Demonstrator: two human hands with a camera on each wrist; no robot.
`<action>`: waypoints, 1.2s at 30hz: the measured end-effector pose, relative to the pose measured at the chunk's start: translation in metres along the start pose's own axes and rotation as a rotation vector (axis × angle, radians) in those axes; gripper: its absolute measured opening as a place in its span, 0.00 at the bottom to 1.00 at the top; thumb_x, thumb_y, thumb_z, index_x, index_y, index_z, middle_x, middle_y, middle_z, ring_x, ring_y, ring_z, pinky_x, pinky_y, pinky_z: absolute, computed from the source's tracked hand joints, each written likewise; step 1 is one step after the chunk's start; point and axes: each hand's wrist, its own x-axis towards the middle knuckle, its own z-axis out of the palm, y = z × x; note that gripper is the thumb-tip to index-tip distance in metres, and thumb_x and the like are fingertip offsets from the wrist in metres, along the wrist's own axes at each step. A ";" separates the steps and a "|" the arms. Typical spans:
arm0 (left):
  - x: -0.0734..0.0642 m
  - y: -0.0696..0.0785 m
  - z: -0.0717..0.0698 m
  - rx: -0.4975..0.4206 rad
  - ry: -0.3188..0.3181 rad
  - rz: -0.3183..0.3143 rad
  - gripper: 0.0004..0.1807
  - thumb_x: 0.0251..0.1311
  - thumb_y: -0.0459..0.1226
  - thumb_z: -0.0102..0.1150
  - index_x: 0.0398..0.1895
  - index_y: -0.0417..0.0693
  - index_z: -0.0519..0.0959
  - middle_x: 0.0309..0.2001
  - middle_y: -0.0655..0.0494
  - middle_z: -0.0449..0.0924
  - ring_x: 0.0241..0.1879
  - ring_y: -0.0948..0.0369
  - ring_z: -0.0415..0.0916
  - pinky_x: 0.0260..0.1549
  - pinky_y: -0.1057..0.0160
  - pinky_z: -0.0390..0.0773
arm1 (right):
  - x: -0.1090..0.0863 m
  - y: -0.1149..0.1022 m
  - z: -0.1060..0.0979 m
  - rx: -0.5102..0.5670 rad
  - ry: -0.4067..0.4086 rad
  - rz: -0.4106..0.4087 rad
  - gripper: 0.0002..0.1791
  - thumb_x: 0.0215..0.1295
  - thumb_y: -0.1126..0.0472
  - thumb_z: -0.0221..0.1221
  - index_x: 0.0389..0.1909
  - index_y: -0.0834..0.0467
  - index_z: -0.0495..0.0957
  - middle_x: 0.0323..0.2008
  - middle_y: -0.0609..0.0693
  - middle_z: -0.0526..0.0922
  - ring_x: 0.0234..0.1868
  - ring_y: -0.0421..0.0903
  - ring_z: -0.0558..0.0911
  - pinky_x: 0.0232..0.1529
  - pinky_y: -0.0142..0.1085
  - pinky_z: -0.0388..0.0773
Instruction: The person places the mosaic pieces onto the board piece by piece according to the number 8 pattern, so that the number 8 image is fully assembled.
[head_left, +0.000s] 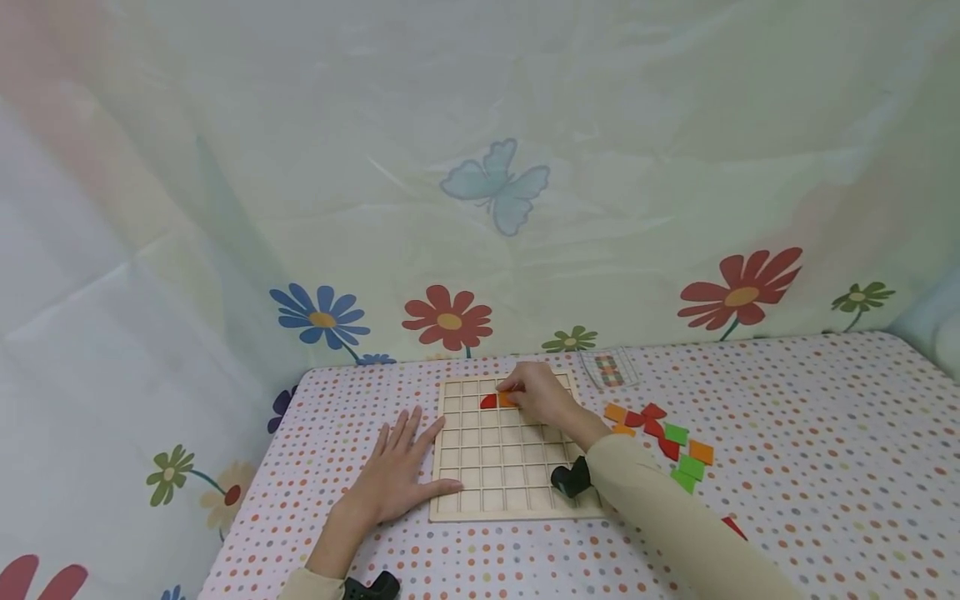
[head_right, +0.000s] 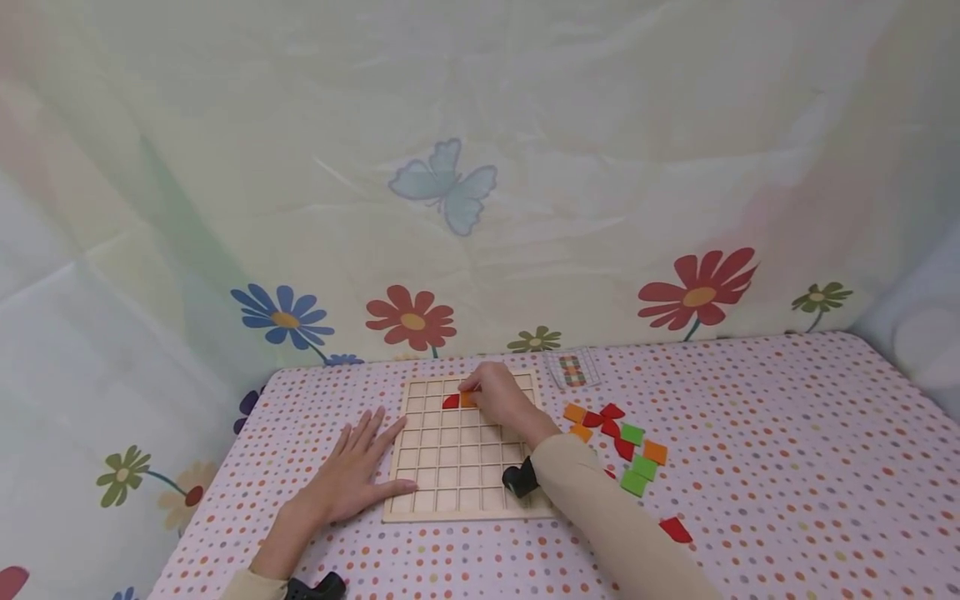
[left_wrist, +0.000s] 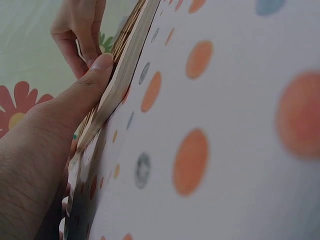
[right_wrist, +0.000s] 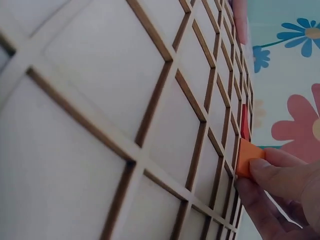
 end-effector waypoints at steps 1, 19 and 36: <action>0.000 -0.001 0.001 -0.002 0.006 0.000 0.56 0.59 0.76 0.54 0.85 0.58 0.56 0.85 0.43 0.43 0.84 0.44 0.36 0.80 0.39 0.40 | 0.001 -0.001 0.000 -0.014 -0.008 0.004 0.11 0.66 0.78 0.65 0.46 0.67 0.89 0.40 0.57 0.87 0.42 0.54 0.86 0.43 0.41 0.87; 0.001 0.002 -0.004 0.007 -0.010 -0.006 0.56 0.60 0.75 0.53 0.85 0.60 0.55 0.85 0.43 0.42 0.84 0.44 0.36 0.80 0.39 0.40 | 0.001 -0.014 0.003 -0.051 -0.005 0.057 0.11 0.66 0.80 0.63 0.46 0.70 0.88 0.40 0.59 0.87 0.47 0.57 0.86 0.48 0.44 0.87; -0.001 0.002 -0.002 -0.009 0.006 0.007 0.56 0.60 0.75 0.55 0.85 0.58 0.56 0.85 0.43 0.43 0.84 0.43 0.37 0.80 0.37 0.40 | -0.004 -0.014 0.006 -0.093 0.001 0.010 0.10 0.64 0.80 0.64 0.43 0.71 0.89 0.37 0.59 0.83 0.45 0.57 0.84 0.47 0.45 0.87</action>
